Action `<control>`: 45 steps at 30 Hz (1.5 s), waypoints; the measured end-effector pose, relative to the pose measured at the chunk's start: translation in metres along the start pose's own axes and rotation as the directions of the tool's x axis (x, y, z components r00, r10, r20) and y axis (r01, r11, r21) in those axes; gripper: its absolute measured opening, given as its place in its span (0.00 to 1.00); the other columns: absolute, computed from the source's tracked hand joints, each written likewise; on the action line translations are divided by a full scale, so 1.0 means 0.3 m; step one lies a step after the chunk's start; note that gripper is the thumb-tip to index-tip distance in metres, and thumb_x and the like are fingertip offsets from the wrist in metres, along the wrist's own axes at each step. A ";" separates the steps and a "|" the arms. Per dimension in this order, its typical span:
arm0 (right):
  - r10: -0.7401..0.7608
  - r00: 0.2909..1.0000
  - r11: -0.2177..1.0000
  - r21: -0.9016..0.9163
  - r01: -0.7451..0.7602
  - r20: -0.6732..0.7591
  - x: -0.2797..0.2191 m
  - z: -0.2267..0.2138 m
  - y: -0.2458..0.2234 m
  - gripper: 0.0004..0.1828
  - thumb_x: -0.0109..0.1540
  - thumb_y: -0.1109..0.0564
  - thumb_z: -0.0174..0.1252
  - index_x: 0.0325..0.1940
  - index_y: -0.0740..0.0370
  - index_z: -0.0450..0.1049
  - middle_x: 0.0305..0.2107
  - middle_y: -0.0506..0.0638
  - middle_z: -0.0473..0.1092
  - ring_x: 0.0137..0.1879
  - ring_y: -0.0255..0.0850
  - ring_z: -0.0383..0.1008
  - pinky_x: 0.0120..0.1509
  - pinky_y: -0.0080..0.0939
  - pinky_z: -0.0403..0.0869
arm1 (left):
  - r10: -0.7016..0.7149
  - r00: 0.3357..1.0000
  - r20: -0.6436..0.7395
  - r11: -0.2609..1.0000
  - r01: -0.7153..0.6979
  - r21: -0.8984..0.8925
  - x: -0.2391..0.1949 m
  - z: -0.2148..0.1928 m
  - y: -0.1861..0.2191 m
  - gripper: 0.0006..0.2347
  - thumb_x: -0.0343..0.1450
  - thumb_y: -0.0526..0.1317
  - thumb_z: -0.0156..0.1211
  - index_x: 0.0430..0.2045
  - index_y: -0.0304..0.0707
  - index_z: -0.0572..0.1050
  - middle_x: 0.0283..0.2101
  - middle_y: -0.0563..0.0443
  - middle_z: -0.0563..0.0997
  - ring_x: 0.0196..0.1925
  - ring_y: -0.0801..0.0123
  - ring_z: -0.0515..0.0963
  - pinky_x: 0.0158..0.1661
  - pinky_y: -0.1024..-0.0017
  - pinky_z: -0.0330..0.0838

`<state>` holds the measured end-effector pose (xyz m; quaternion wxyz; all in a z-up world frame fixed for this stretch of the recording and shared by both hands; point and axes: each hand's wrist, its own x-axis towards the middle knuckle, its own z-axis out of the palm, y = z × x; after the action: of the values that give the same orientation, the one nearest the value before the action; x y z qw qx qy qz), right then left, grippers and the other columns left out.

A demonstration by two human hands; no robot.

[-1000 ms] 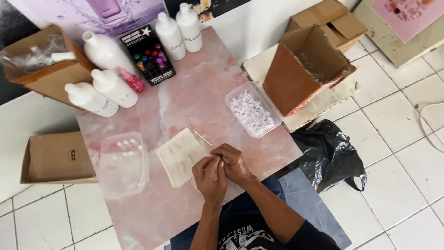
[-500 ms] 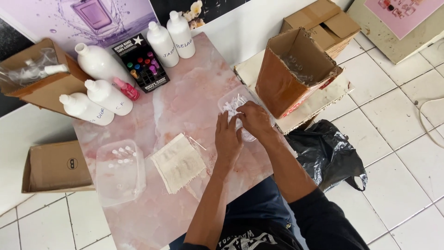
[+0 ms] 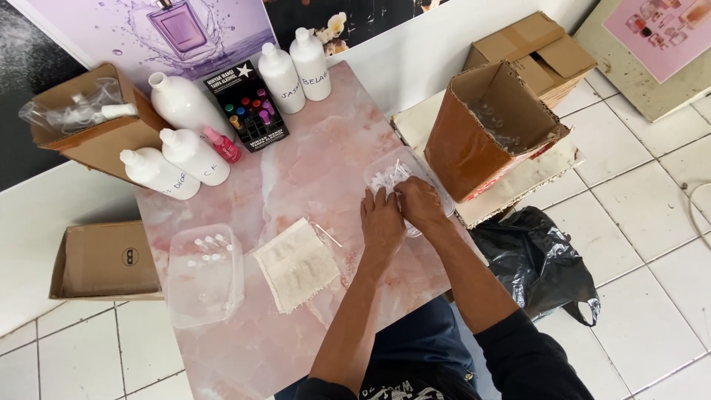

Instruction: Assembling small perfume tester vials by manually inserting absorbent wicks into plastic tubes.

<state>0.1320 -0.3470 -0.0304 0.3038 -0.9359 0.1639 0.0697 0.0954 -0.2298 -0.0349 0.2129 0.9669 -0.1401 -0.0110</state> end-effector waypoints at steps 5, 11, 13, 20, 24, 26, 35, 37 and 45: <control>-0.286 0.944 0.954 0.044 0.297 -0.167 -0.084 -0.073 0.009 0.12 0.62 0.59 0.60 0.47 0.45 0.80 0.39 0.51 0.73 0.52 0.55 0.77 0.57 0.56 0.77 | -0.004 1.000 -0.024 1.000 0.004 -0.010 -0.029 -0.078 0.028 0.20 0.71 0.42 0.55 0.60 0.47 0.70 0.70 0.43 0.63 0.75 0.42 0.56 0.69 0.43 0.52; -0.491 0.676 0.713 0.193 0.675 -0.549 -0.245 -0.219 -0.126 0.07 0.62 0.67 0.64 0.44 0.62 0.82 0.32 0.55 0.75 0.40 0.51 0.78 0.44 0.45 0.78 | 0.027 0.949 -0.315 0.993 -0.061 -0.098 -0.075 -0.155 0.040 0.24 0.67 0.44 0.66 0.57 0.38 0.73 0.67 0.36 0.64 0.70 0.44 0.63 0.64 0.47 0.58; -0.506 0.640 0.659 0.220 0.720 -0.578 -0.305 -0.230 -0.158 0.07 0.63 0.68 0.65 0.45 0.66 0.82 0.33 0.57 0.75 0.40 0.51 0.79 0.42 0.43 0.80 | 0.038 0.906 -0.421 0.992 -0.084 -0.090 -0.091 -0.138 0.015 0.24 0.64 0.47 0.69 0.54 0.38 0.77 0.64 0.37 0.70 0.67 0.45 0.68 0.61 0.51 0.63; -0.464 0.693 0.569 0.414 0.710 -0.551 -0.436 -0.107 -0.232 0.08 0.64 0.71 0.63 0.46 0.69 0.82 0.35 0.57 0.73 0.38 0.42 0.77 0.41 0.40 0.78 | -0.128 0.882 -0.453 0.718 -0.233 -0.656 -0.236 -0.285 -0.047 0.04 0.71 0.34 0.66 0.35 0.45 0.83 0.34 0.55 0.82 0.38 0.64 0.85 0.42 0.72 0.79; -0.440 0.735 0.521 0.520 0.676 -0.515 -0.499 -0.043 -0.315 0.08 0.62 0.70 0.65 0.45 0.68 0.83 0.34 0.56 0.74 0.37 0.39 0.78 0.42 0.36 0.78 | -0.248 0.870 -0.427 0.623 -0.195 -0.758 -0.299 -0.342 -0.111 0.02 0.70 0.37 0.70 0.33 0.49 0.84 0.31 0.56 0.84 0.35 0.67 0.86 0.40 0.72 0.79; -0.445 0.736 0.485 0.554 0.677 -0.510 -0.525 -0.009 -0.361 0.10 0.59 0.70 0.67 0.45 0.69 0.82 0.35 0.57 0.74 0.38 0.40 0.78 0.44 0.37 0.78 | -0.293 0.852 -0.433 0.598 -0.190 -0.779 -0.325 -0.366 -0.154 0.02 0.69 0.38 0.70 0.31 0.50 0.85 0.30 0.55 0.85 0.34 0.67 0.86 0.39 0.72 0.79; -0.506 0.754 0.385 0.672 0.632 -0.419 -0.572 0.077 -0.523 0.10 0.57 0.71 0.69 0.42 0.68 0.83 0.33 0.57 0.76 0.36 0.39 0.79 0.44 0.36 0.78 | -0.380 0.826 -0.416 0.593 -0.128 -0.795 -0.473 -0.546 -0.322 0.08 0.68 0.27 0.66 0.35 0.40 0.86 0.35 0.42 0.88 0.39 0.58 0.87 0.41 0.64 0.81; -0.489 0.777 0.377 0.707 0.599 -0.397 -0.565 0.102 -0.545 0.09 0.58 0.71 0.67 0.43 0.70 0.83 0.31 0.57 0.77 0.36 0.38 0.79 0.44 0.38 0.79 | -0.399 0.810 -0.429 0.608 -0.116 -0.785 -0.511 -0.560 -0.362 0.09 0.69 0.26 0.65 0.37 0.37 0.86 0.36 0.40 0.88 0.40 0.57 0.87 0.42 0.63 0.81; -0.500 0.822 0.401 0.769 0.499 -0.273 -0.535 0.249 -0.562 0.08 0.58 0.69 0.69 0.41 0.70 0.82 0.28 0.57 0.80 0.36 0.31 0.77 0.41 0.36 0.79 | -0.576 0.588 -0.568 0.622 -0.135 -0.771 -0.593 -0.396 -0.486 0.18 0.76 0.26 0.50 0.63 0.27 0.67 0.53 0.40 0.80 0.56 0.61 0.79 0.56 0.65 0.75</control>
<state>0.0384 -0.1320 0.0385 0.7047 -0.6927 -0.1104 -0.1069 -0.0271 -0.0054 0.0058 0.6251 0.7009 0.1208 0.3216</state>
